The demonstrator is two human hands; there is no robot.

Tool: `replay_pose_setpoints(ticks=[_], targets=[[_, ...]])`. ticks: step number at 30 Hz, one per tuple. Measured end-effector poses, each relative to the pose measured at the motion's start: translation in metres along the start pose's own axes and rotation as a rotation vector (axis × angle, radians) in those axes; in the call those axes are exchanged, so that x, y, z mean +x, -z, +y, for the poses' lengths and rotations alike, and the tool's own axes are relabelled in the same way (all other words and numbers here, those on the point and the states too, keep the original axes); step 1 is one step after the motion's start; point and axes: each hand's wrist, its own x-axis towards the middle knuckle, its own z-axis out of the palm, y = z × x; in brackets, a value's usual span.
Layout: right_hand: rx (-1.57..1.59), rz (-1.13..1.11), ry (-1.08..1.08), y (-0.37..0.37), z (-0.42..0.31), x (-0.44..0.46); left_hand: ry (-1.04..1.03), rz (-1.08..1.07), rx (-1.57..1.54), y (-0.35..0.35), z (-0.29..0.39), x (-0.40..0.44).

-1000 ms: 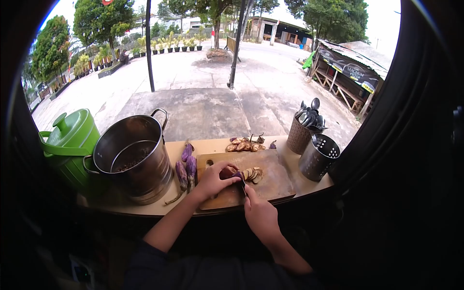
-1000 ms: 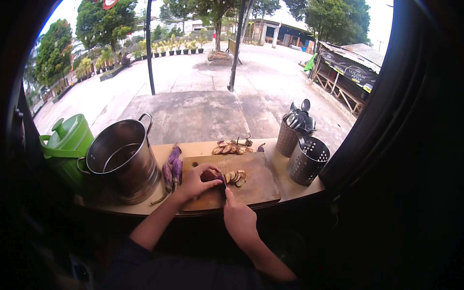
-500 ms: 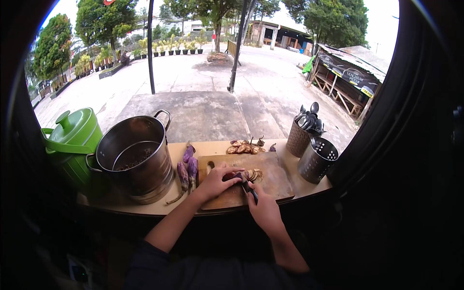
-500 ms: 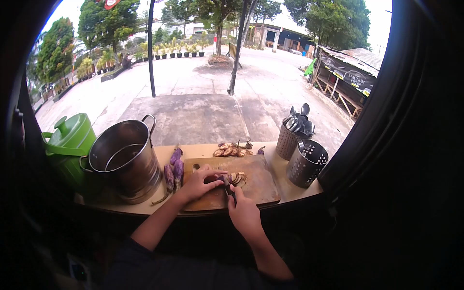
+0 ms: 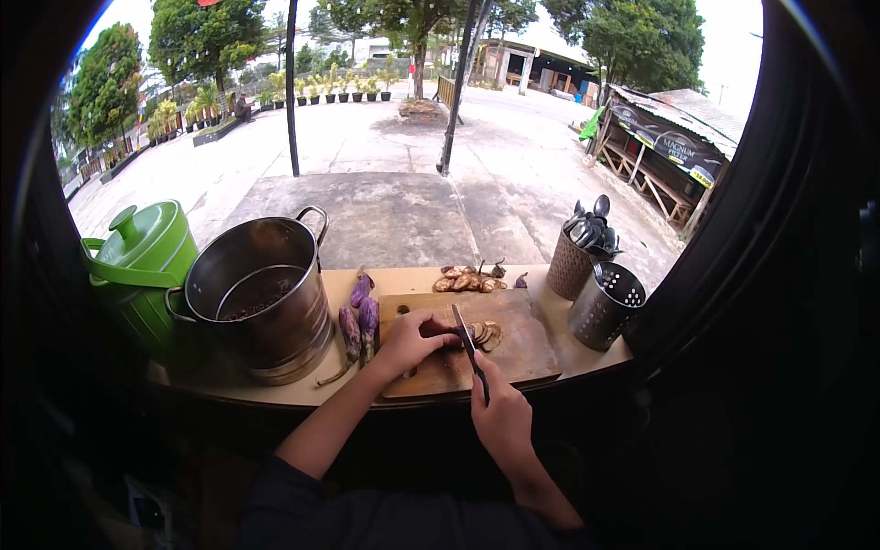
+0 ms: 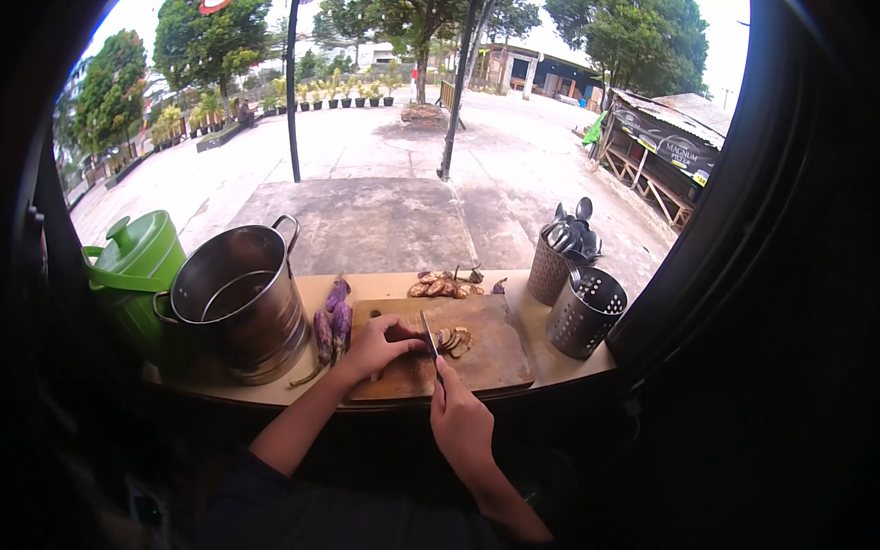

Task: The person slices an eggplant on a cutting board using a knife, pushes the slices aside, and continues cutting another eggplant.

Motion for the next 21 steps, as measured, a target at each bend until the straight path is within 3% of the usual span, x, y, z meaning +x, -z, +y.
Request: replay_pose_setpoints(ticks=[5, 13, 21], targets=[[0.008, 0.068, 0.075, -0.005, 0.001, -0.005, -0.056, 0.044, -0.008, -0.001, -0.004, 0.001], [-0.193, -0.107, -0.02, -0.013, -0.007, -0.001, -0.006, 0.028, -0.024, -0.001, -0.005, 0.0], [-0.196, -0.111, 0.013, -0.021, -0.003, 0.019, -0.026, 0.046, -0.037, -0.003, -0.01, 0.0]])
